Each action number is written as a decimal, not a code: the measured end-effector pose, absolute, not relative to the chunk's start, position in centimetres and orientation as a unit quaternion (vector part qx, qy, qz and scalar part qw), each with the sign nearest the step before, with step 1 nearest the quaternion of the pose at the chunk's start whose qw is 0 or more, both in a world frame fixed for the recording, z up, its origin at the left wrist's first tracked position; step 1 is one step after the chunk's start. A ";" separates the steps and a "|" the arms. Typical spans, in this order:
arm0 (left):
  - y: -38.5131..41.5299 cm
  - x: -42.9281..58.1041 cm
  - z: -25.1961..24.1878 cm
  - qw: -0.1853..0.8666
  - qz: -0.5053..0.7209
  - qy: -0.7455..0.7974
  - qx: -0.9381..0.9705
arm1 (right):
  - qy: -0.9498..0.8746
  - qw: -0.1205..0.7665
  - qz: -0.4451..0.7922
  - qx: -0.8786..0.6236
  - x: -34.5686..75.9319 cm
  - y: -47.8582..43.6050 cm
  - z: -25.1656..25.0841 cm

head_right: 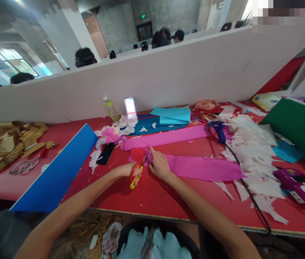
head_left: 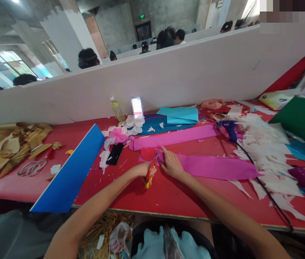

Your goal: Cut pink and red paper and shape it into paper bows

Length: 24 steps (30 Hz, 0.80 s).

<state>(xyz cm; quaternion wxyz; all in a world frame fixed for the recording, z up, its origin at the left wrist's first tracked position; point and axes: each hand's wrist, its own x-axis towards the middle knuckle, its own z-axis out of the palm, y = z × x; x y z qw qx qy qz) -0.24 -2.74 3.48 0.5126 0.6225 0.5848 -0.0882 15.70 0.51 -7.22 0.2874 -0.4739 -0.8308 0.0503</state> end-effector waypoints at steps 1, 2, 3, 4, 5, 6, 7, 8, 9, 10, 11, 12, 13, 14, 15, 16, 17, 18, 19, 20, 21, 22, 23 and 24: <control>-2.6 -0.3 3.4 0.519 -0.084 0.583 0.620 | -0.831 0.287 0.049 -0.473 15.7 0.5 -7.2; -2.5 -0.3 3.2 0.515 -0.076 0.583 0.624 | -0.832 0.286 0.048 -0.473 15.7 0.5 -7.2; -2.5 -0.3 3.1 0.504 -0.064 0.585 0.632 | -0.832 0.284 0.047 -0.474 15.7 0.5 -7.2; -2.4 -0.4 3.0 0.490 -0.052 0.587 0.642 | -0.832 0.283 0.046 -0.475 15.7 0.5 -7.2; -2.4 -0.4 2.9 0.476 -0.040 0.589 0.652 | -0.832 0.282 0.045 -0.476 15.7 0.5 -7.2; -2.4 -0.4 2.8 0.465 -0.028 0.591 0.658 | -0.831 0.282 0.045 -0.477 15.7 0.5 -7.2; -2.4 -0.5 2.7 0.459 -0.019 0.592 0.662 | -0.831 0.283 0.046 -0.477 15.7 0.5 -7.1; -2.4 -0.5 2.6 0.457 -0.014 0.593 0.663 | -0.831 0.284 0.049 -0.476 15.8 0.4 -7.1; -2.4 -0.5 2.5 0.454 -0.011 0.594 0.663 | -0.830 0.287 0.052 -0.476 15.8 0.4 -7.1; -2.4 -0.6 2.4 0.453 -0.010 0.595 0.664 | -0.829 0.291 0.056 -0.475 15.8 0.4 -7.0; -2.4 -0.7 2.3 0.452 -0.008 0.593 0.666 | -0.827 0.297 0.061 -0.473 15.8 0.4 -7.0; -2.4 -0.9 2.3 0.456 -0.006 0.588 0.668 | -0.825 0.304 0.068 -0.471 15.8 0.4 -7.0; -2.5 -1.1 2.2 0.468 -0.006 0.580 0.667 | -0.823 0.312 0.076 -0.469 15.8 0.4 -7.0; -2.6 -1.3 2.2 0.489 -0.007 0.571 0.660 | -0.818 0.322 0.086 -0.468 15.8 0.5 -7.0; -2.8 -1.6 2.3 0.517 -0.008 0.563 0.644 | -0.813 0.333 0.098 -0.468 15.9 0.5 -6.9; -3.0 -1.9 2.4 0.548 -0.009 0.560 0.621 | -0.805 0.347 0.112 -0.469 15.9 0.6 -6.9; -3.3 -2.2 2.6 0.576 -0.008 0.560 0.596 | -0.794 0.362 0.127 -0.471 15.9 0.7 -6.8; -3.7 -2.5 2.8 0.597 -0.002 0.561 0.573 | -0.782 0.380 0.143 -0.473 16.0 0.7 -6.7; -4.1 -2.7 3.1 0.611 0.008 0.563 0.557 | -0.769 0.397 0.156 -0.475 16.0 0.8 -6.5; -4.5 -3.0 3.4 0.619 0.021 0.561 0.549 | -0.757 0.412 0.165 -0.479 16.1 0.9 -6.4; -4.9 -3.3 3.8 0.626 0.035 0.556 0.546 | -0.747 0.423 0.169 -0.483 16.3 1.0 -6.2; -5.3 -3.6 4.2 0.627 0.050 0.550 0.550 | -0.742 0.427 0.169 -0.489 16.4 1.1 -6.0; -5.6 -3.9 4.6 0.619 0.065 0.548 0.559 | -0.742 0.423 0.164 -0.494 16.6 1.2 -5.8; -5.8 -4.3 4.9 0.596 0.077 0.553 0.578 | -0.747 0.409 0.158 -0.500 16.9 1.3 -5.6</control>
